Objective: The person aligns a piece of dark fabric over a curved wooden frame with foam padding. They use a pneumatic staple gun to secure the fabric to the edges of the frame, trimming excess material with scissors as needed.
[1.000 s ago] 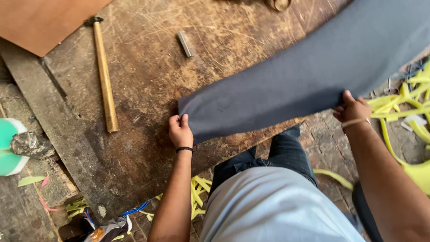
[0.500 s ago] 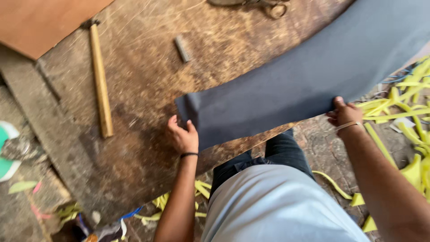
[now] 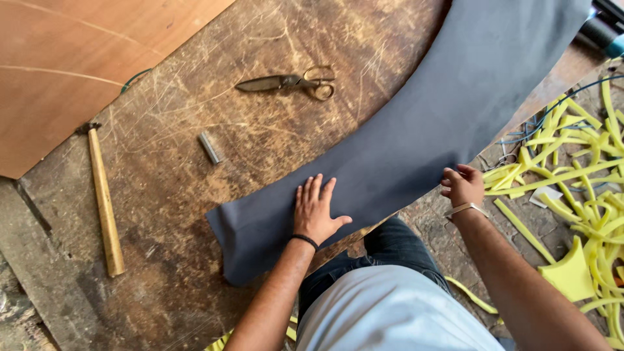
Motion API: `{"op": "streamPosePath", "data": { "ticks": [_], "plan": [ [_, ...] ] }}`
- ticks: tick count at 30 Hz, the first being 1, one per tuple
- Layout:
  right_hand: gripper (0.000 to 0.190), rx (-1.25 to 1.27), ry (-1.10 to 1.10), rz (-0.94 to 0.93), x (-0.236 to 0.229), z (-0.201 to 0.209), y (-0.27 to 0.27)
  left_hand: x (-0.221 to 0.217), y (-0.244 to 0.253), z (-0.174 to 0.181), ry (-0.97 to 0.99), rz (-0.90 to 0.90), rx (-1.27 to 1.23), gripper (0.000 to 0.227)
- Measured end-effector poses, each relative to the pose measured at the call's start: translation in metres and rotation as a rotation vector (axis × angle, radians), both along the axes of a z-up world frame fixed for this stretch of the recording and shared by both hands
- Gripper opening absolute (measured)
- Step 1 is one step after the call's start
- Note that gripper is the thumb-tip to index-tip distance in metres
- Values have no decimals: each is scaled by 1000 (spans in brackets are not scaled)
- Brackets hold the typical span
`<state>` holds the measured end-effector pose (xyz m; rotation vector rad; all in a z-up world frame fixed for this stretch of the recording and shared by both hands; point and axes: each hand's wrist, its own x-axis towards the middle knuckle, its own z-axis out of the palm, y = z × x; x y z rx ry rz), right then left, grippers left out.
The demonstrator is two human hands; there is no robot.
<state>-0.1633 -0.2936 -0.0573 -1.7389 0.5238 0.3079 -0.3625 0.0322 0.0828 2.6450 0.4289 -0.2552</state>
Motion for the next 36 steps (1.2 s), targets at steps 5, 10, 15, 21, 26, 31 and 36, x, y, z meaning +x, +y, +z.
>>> {"op": "streamPosePath", "data": {
  "ticks": [5,10,15,21,26,31,36],
  "plan": [
    [66,67,20,-59,32,11,19,74,-33,25,462,-109,149,147],
    [82,300,445,-158,61,41,22,88,-46,37,653,-183,276,157],
    [88,481,577,-95,77,57,3,94,-56,35,538,-188,332,152],
    [105,672,614,-29,78,67,-17,88,-73,69,495,-154,314,151],
    [91,916,503,-80,91,102,13,85,-104,102,468,-143,361,149],
    [85,775,464,-314,111,132,35,91,-131,112,487,-64,298,150],
    [90,728,294,-184,154,164,7,98,-165,115,323,15,218,146]
  ]
}}
